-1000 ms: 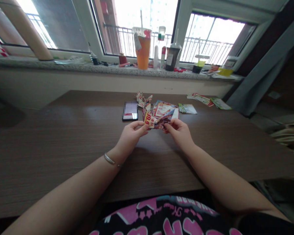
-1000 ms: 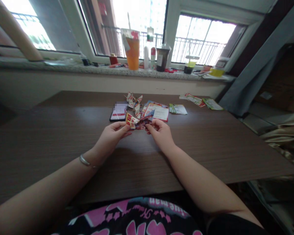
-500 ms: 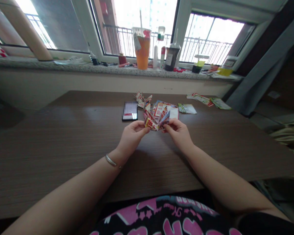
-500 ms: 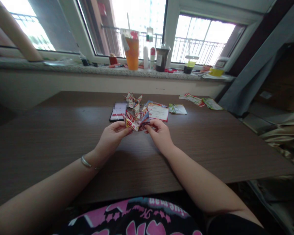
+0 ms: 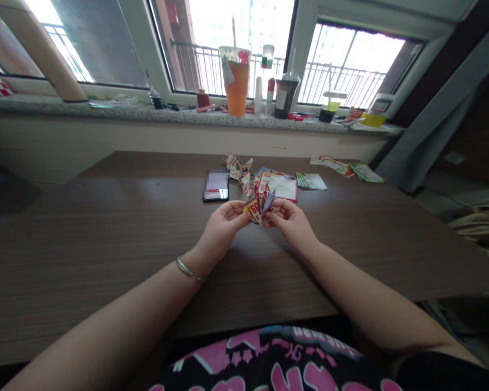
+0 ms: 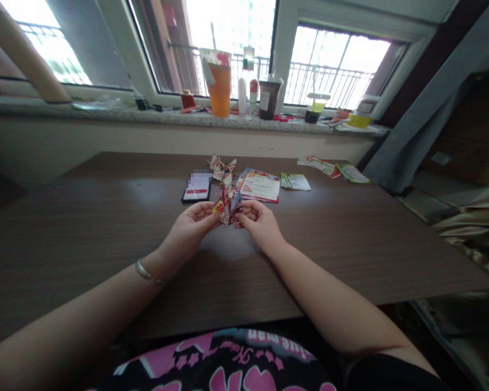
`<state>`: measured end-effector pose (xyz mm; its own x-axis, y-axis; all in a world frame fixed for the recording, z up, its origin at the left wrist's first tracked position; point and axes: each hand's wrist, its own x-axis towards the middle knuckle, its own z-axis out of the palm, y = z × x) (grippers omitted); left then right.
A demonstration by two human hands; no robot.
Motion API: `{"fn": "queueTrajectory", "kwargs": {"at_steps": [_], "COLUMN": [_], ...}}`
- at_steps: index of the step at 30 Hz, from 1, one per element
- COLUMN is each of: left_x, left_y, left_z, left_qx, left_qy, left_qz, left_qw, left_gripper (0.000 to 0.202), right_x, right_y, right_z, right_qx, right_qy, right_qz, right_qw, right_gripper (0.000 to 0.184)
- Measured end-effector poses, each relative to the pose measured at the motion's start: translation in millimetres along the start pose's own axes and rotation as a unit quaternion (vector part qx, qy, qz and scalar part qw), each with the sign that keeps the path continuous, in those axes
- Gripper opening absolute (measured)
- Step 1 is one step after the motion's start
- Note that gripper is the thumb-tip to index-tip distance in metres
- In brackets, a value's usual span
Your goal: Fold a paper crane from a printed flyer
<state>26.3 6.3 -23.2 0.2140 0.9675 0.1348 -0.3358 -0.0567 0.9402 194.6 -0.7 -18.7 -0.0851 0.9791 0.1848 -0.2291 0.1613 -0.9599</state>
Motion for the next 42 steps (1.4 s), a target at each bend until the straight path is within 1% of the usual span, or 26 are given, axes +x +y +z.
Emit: {"fn": "queueTrajectory", "kwargs": {"at_steps": [3, 6, 9, 13, 17, 22, 27, 30, 33, 35, 39, 42], "left_x": [-1.6, -3.0, -3.2, -2.6, -2.5, -3.2, -4.8, -5.4, -5.9, -6.2, -6.2, -6.1], "left_y": [0.9, 1.9, 1.7, 0.0, -1.5, -1.0, 0.1, -0.7, -1.8, -2.7, -5.1, -4.4], "left_z": [3.5, 6.2, 5.8, 3.5, 2.7, 1.9, 3.7, 6.3, 8.3, 8.1, 3.5, 0.9], "left_qx": [0.007, 0.007, 0.027, 0.054, 0.044, 0.038, 0.072, 0.075, 0.084, 0.100, 0.155, 0.193], "left_qy": [-0.019, -0.027, -0.025, -0.017, -0.006, -0.011, -0.016, -0.027, -0.040, -0.045, -0.053, -0.040], "left_qz": [-0.020, -0.036, -0.038, -0.040, -0.039, -0.049, -0.023, 0.014, 0.061, 0.078, 0.068, 0.058], "left_qw": [1.000, 0.999, 0.999, 0.998, 0.998, 0.998, 0.997, 0.997, 0.994, 0.991, 0.984, 0.979], "left_gripper": [0.040, 0.042, 0.040, 0.035, 0.032, 0.032, 0.036, 0.042, 0.055, 0.057, 0.039, 0.032], "right_x": [-0.6, -1.2, -1.6, -1.4, -1.2, -2.9, -3.4, -1.9, -0.3, 0.1, -0.4, -1.2], "right_y": [1.9, 2.6, 2.0, 2.5, 2.5, -1.2, 1.0, 2.8, 2.3, 2.1, 4.9, 8.3], "right_z": [0.9, 1.3, 1.7, 1.9, 2.6, 5.1, 5.0, 3.7, 3.3, 3.9, 5.4, 5.6], "right_qx": [0.011, 0.022, 0.019, 0.005, 0.012, 0.011, -0.021, -0.013, -0.005, -0.004, -0.011, -0.022], "right_qy": [-0.006, 0.002, 0.010, 0.005, 0.007, 0.015, 0.013, 0.014, 0.010, 0.000, -0.024, -0.035], "right_qz": [0.021, 0.029, 0.028, 0.022, 0.018, 0.004, 0.000, 0.009, 0.012, 0.018, 0.023, 0.013], "right_qw": [1.000, 0.999, 0.999, 1.000, 1.000, 1.000, 1.000, 1.000, 1.000, 1.000, 0.999, 0.999], "right_gripper": [0.034, 0.034, 0.033, 0.034, 0.037, 0.039, 0.037, 0.039, 0.041, 0.041, 0.041, 0.038]}}
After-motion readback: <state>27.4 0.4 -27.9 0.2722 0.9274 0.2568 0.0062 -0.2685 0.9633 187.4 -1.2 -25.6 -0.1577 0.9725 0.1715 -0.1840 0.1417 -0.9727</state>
